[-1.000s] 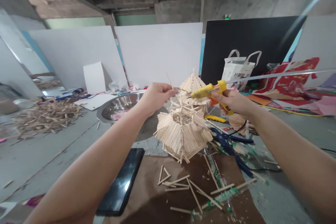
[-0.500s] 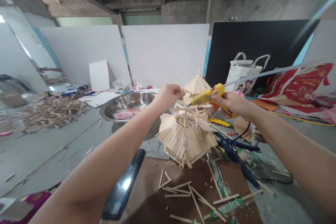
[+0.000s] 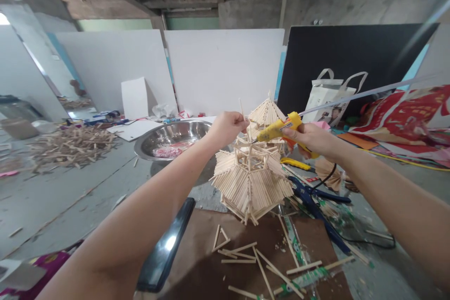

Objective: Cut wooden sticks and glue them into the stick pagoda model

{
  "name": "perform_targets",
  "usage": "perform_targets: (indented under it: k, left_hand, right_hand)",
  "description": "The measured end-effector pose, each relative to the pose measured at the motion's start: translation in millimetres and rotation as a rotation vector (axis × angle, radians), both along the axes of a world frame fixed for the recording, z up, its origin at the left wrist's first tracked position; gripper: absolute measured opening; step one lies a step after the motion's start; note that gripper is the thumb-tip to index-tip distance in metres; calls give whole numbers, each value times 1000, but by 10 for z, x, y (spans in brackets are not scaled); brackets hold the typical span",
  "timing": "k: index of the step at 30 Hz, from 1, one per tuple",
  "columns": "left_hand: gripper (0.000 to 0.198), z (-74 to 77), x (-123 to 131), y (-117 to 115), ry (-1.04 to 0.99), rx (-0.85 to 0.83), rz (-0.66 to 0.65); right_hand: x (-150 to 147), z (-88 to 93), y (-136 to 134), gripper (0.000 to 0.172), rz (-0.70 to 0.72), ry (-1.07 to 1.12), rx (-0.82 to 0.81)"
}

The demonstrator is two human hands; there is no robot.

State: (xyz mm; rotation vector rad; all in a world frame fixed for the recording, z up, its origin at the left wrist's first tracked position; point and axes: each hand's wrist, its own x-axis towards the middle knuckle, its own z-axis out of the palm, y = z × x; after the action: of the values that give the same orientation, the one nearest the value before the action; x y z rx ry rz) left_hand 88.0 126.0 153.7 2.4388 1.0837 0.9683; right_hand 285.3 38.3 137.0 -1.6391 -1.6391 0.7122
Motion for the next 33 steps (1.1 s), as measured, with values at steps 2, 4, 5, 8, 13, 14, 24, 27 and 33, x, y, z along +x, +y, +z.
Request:
perform_targets:
  k: [2,4,5,8,13,14,24,27,33]
  left_hand:
    - [23,-2,-4,1,-6,-10,-4]
    - [23,-3,-8,7,-12,-15,-4]
    - [22,-3,-9,10,-16,-16,-2]
    - [21,-1,-12,13,-20,-13,1]
    - [21,3,-11,0,-23,-4,-6]
    - [22,1,-10,2,-20,-5,-7]
    - [21,-51,26,85,-4,-46,-56]
    - [22,-50,37,76,31,-23,-52]
    - [22,-35,45,55,64,1,-40]
  right_hand:
    - [0,-4,3,44,0,4,-2]
    - [-4,-6,3,44,-1,9,-4]
    - [-8,-5,3,44,-1,8,-5]
    - [-17,1,0,44,0,-3,-9]
    - [-16,4,-1,42,0,-3,-5]
    - [-14,1,-1,42,1,-1,-3]
    - [-2,14,-52,45,-40,-2,-26]
    - [6,11,-56,43,-50,7,-22]
    - [62,-41,-5,43,-24,21,-3]
